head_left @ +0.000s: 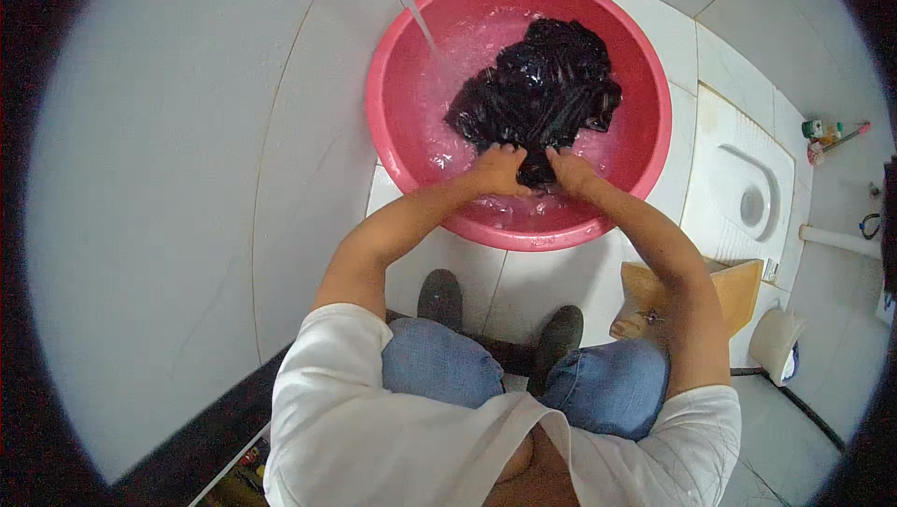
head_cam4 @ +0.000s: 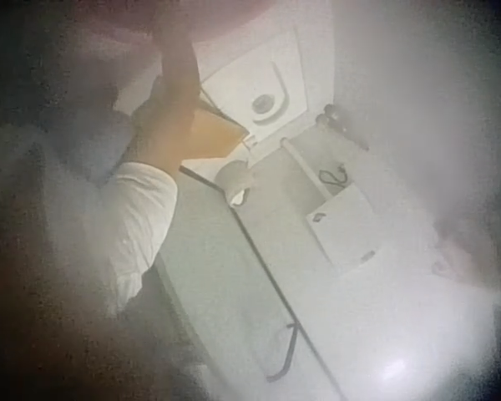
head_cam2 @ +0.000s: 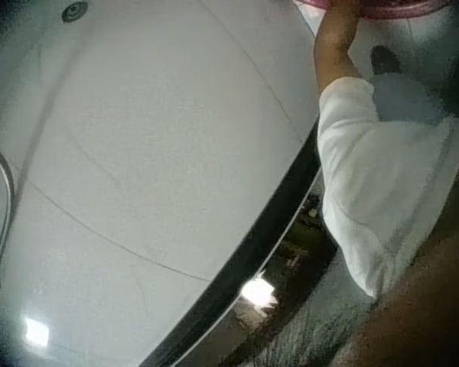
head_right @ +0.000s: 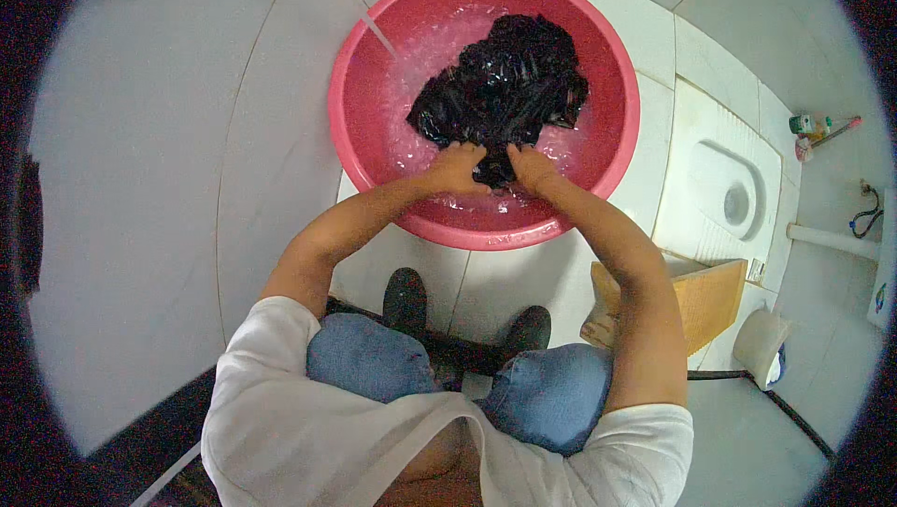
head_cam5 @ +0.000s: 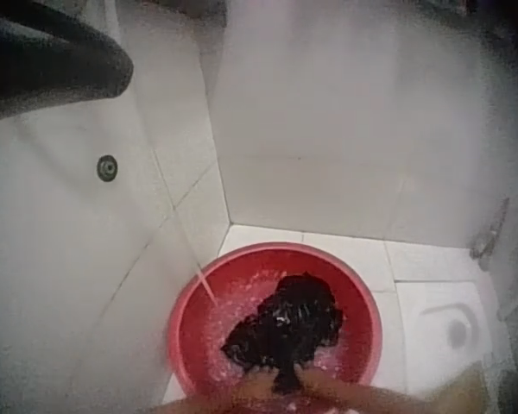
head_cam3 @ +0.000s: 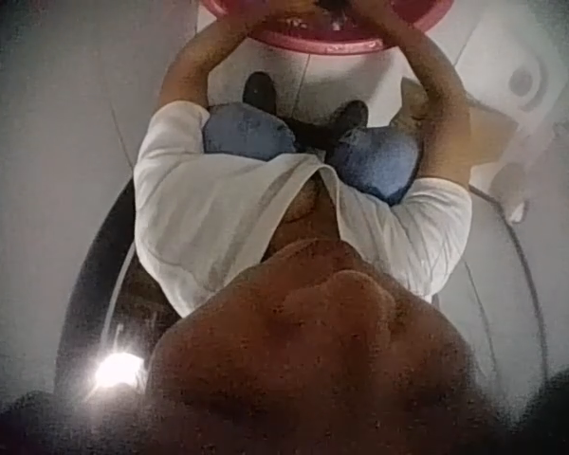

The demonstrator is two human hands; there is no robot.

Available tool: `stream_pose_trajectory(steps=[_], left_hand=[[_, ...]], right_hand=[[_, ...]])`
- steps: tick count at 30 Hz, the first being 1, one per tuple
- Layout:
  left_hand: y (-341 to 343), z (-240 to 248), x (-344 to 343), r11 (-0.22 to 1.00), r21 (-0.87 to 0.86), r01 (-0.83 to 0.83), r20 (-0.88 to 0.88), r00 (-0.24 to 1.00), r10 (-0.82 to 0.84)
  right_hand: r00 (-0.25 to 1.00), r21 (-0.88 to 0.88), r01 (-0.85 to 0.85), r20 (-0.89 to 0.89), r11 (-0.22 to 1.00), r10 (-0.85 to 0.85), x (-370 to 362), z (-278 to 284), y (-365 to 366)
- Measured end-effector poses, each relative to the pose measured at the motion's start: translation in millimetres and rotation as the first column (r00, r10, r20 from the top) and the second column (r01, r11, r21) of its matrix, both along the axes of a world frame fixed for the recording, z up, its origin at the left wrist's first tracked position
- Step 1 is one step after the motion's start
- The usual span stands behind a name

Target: Washing a black garment by hand in a pink basin and using a wooden washboard.

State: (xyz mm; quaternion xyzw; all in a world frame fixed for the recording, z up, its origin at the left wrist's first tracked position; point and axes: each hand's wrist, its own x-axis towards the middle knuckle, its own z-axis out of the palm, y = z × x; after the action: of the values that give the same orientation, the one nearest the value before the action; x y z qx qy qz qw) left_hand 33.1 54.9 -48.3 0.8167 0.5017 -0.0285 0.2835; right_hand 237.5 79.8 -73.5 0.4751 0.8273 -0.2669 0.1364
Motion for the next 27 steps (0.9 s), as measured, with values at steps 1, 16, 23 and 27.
stream_pose_trajectory(steps=[1, 16, 23, 27], left_hand=[[-3, -2, 4, 1.000, 0.001, 0.003, 0.000, 1.000, -0.003], [14, 80, 21, 0.522, -0.850, -0.078, 0.446, 0.423, 0.789], [36, 122, 19, 0.842, -0.465, -0.273, 0.772, 0.341, 0.536], [42, 120, 0, 0.739, -0.594, -0.318, 0.680, 0.292, 0.672]], right_hand=[[1.000, 0.001, 0.003, 0.000, 1.000, -0.003, 5, -3, 0], [0.284, -0.602, 0.288, -0.689, 0.745, -0.667, 34, 120, 20], [0.201, -0.367, 0.403, -0.858, 0.838, -0.473, 14, 168, 27], [0.393, -0.177, 0.389, -0.856, 0.904, -0.337, 17, 165, 26]])
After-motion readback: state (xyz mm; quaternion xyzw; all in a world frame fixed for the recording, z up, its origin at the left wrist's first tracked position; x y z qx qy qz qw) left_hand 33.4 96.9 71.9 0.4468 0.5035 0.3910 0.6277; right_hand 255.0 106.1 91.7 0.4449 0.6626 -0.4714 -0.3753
